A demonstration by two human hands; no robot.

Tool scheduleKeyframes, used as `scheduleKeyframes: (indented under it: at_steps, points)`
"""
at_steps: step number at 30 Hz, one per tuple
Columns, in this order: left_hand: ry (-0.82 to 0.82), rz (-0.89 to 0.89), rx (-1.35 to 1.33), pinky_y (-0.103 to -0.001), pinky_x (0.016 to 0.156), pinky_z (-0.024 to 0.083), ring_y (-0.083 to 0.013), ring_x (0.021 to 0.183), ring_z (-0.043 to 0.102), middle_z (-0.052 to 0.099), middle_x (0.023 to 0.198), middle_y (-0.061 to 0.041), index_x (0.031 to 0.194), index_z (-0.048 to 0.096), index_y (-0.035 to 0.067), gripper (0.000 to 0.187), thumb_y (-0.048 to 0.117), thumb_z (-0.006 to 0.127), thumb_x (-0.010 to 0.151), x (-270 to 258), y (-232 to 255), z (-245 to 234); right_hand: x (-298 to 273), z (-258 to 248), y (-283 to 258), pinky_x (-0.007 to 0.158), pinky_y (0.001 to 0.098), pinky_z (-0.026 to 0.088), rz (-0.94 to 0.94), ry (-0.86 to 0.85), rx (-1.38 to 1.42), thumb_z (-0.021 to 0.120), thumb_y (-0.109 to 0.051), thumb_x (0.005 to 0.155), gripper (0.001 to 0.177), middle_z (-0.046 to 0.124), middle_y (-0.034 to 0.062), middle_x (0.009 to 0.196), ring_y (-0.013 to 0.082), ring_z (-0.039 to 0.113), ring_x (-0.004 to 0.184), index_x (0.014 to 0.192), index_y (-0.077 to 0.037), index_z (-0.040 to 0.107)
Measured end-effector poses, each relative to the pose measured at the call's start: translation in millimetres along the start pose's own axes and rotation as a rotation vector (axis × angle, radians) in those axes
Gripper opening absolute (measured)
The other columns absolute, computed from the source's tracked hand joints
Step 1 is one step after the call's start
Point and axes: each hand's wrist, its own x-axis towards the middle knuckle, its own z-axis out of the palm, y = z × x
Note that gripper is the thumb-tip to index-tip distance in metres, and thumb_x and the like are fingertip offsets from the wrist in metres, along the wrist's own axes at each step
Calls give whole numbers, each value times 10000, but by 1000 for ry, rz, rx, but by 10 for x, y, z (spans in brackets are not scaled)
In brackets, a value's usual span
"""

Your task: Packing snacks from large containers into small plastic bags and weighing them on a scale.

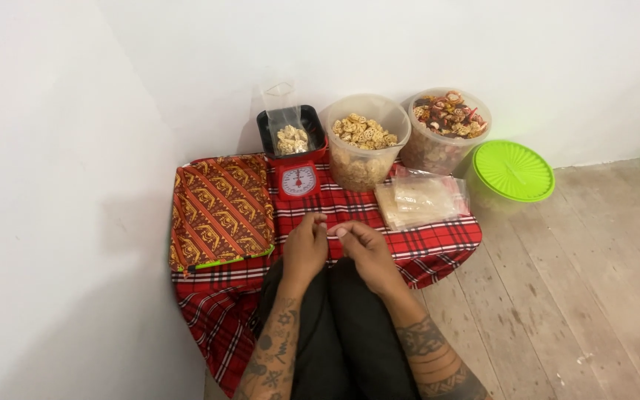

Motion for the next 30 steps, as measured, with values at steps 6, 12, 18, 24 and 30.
scheduleKeyframes:
  at_steps: [6,12,18,24,30]
  points:
    - [137,-121,-154,-486,879,516,-387,996,691,733,998,-166,1249,613,103,303,218,489,997,96,-7,118,-163,-239,-257,566,262,399,-126,-5,-224,655,-127,974,168,525,34,555,108,465,604,1033,-65,800]
    - [49,-37,-55,-506,833,515,-419,959,696,752,958,-177,1194,660,95,270,186,514,986,97,91,169,-170,-526,-274,559,279,409,-104,68,-285,657,-141,969,175,558,57,546,131,495,589,996,-58,808]
    - [-15,-21,-27,-452,816,527,-370,921,698,735,922,-161,1221,666,74,310,133,441,1016,94,151,57,-81,-713,-186,550,321,450,-61,90,-437,679,-156,951,166,639,105,556,165,558,572,999,-86,822]
    - [22,-13,-8,-320,577,467,-162,580,584,719,877,-31,1174,659,88,263,180,537,960,169,55,-17,183,-802,-253,613,254,518,101,-76,-592,630,-172,943,214,762,31,773,128,637,634,1064,-73,777]
    - [55,-2,-92,-448,823,544,-336,916,703,738,930,-177,1193,673,56,326,260,655,940,467,1,-212,738,-741,-270,792,511,583,66,-276,-582,674,-157,921,219,799,227,862,412,760,880,1084,-63,785]
